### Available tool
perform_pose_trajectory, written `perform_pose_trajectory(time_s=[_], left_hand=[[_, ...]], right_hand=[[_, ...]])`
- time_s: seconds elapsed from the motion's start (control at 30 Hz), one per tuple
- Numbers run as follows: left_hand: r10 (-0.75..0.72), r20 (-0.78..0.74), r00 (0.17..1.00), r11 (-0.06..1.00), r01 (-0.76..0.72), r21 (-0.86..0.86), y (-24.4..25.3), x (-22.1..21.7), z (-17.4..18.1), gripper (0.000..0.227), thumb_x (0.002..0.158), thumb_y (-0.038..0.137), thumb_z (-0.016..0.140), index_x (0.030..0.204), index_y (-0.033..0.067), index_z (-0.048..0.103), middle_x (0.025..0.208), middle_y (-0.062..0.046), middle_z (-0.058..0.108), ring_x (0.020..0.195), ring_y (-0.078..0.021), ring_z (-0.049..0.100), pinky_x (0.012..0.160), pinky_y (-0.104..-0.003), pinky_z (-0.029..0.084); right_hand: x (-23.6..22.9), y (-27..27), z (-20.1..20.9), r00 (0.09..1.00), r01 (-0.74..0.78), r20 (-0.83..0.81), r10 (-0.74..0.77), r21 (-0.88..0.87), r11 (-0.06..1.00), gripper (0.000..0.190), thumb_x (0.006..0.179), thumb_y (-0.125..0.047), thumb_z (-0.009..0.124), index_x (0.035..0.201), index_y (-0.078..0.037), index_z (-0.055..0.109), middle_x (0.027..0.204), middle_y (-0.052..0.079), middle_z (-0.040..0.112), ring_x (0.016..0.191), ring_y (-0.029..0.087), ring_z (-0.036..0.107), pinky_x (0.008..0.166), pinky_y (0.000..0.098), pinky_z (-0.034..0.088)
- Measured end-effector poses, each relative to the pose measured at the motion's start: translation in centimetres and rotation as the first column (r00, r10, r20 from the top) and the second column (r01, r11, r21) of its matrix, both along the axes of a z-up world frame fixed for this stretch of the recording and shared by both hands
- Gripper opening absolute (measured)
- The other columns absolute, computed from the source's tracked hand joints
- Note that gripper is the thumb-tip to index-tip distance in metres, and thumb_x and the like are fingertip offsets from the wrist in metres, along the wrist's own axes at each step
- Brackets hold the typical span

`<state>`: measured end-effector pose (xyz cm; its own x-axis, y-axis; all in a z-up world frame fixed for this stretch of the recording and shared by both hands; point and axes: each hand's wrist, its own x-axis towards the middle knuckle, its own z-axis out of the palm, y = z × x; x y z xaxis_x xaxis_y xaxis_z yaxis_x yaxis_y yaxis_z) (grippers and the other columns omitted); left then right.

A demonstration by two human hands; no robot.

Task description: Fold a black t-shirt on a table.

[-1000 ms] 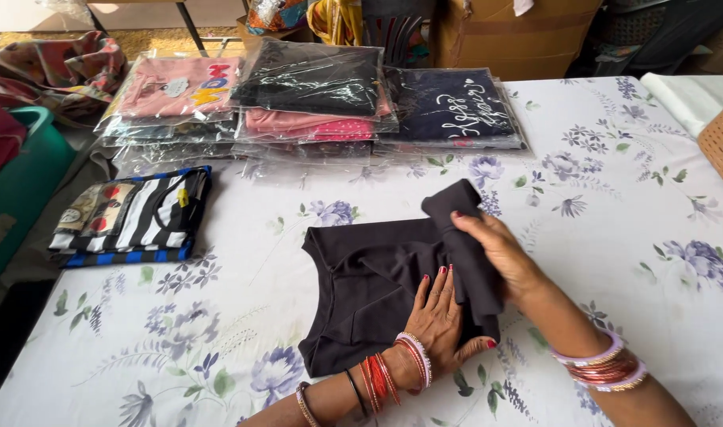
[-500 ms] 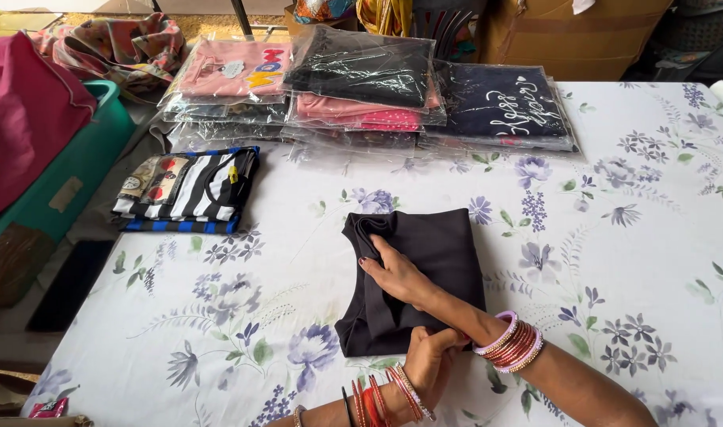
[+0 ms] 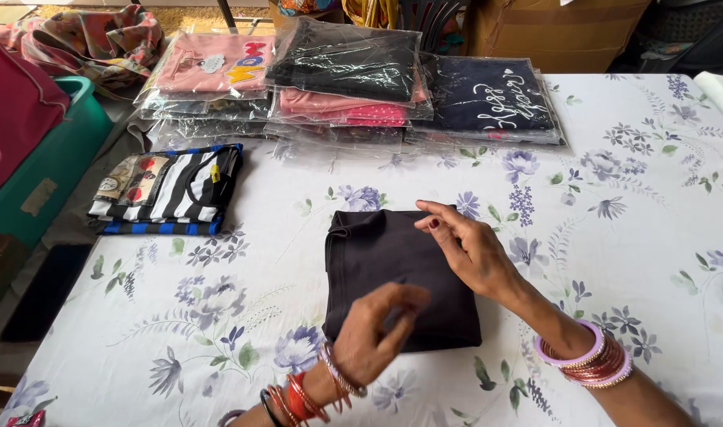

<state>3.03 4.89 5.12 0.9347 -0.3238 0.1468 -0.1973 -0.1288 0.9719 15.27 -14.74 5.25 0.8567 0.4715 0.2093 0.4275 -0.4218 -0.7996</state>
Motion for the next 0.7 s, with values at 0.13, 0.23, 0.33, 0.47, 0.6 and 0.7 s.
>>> perform_pose_trajectory(time_s=[0.13,0.23,0.33,0.47,0.6,0.7], left_hand=[[0.065,0.408,0.911,0.904,-0.227,0.362,0.2,4.2,-2.3,0.052,0.101,0.024,0.054,0.144,-0.0031,0.046,0.145,-0.026,0.053,0.137,-0.0388,0.049,0.113,-0.046,0.040],[-0.027,0.558,0.829,0.744,-0.356,0.565,-0.2,6.3,-5.7,0.080,0.102,0.048,0.050,0.158,-0.0020,0.025,0.163,-0.030,0.029,0.154,-0.0465,0.022,0.122,-0.057,0.018],[-0.084,0.426,0.901,0.546,-0.316,0.776,-0.3,7.1,-6.9,0.095,0.097,0.070,0.042,0.161,0.0041,0.018,0.164,-0.029,0.019,0.151,-0.0519,0.011,0.117,-0.067,0.007],[-0.116,0.313,0.943,0.486,-0.221,0.846,0.3,7.0,-7.4,0.112,0.088,0.086,0.040,0.163,0.0062,0.016,0.164,-0.031,0.015,0.148,-0.0575,0.008,0.113,-0.074,0.002],[-0.230,0.252,0.940,0.502,-0.108,0.858,1.5,5.6,-5.5,0.131,0.076,0.092,0.052,0.162,0.0013,0.013,0.162,-0.036,0.012,0.147,-0.0605,0.003,0.112,-0.073,0.001],[-0.285,0.191,0.939,0.454,-0.044,0.890,3.0,5.0,-4.2,0.141,0.060,0.092,0.059,0.160,0.0049,0.012,0.162,-0.033,0.010,0.148,-0.0549,0.004,0.114,-0.070,0.001]], right_hand=[[-1.1,-1.7,-2.7,0.930,0.020,0.348,0.118,-0.370,0.929,0.068,0.101,-0.048,0.040,0.155,-0.008,0.036,0.150,0.015,0.051,0.133,0.029,0.051,0.109,0.0474,0.042],[-2.0,-3.1,-5.1,0.818,0.030,0.501,0.283,-0.528,0.849,0.075,0.100,-0.048,0.045,0.157,-0.003,0.026,0.162,0.016,0.032,0.150,0.030,0.026,0.121,0.0515,0.020],[-2.5,-4.1,-5.6,0.873,0.030,0.422,0.245,-0.548,0.836,0.073,0.099,-0.044,0.046,0.158,-0.006,0.025,0.165,0.011,0.026,0.154,0.026,0.019,0.124,0.0479,0.013],[-2.6,-4.1,-5.4,0.908,0.025,0.368,0.200,-0.524,0.852,0.073,0.099,-0.047,0.046,0.158,-0.008,0.026,0.166,0.009,0.026,0.154,0.026,0.017,0.123,0.0468,0.014],[-2.4,-4.4,-6.6,0.921,-0.005,0.342,0.188,-0.473,0.881,0.073,0.101,-0.048,0.044,0.158,-0.007,0.024,0.166,0.011,0.024,0.154,0.028,0.016,0.123,0.0467,0.014],[-2.7,-4.3,-6.7,0.921,0.005,0.347,0.178,-0.466,0.885,0.074,0.101,-0.050,0.042,0.158,-0.006,0.026,0.166,0.012,0.025,0.154,0.028,0.016,0.123,0.0465,0.014]])
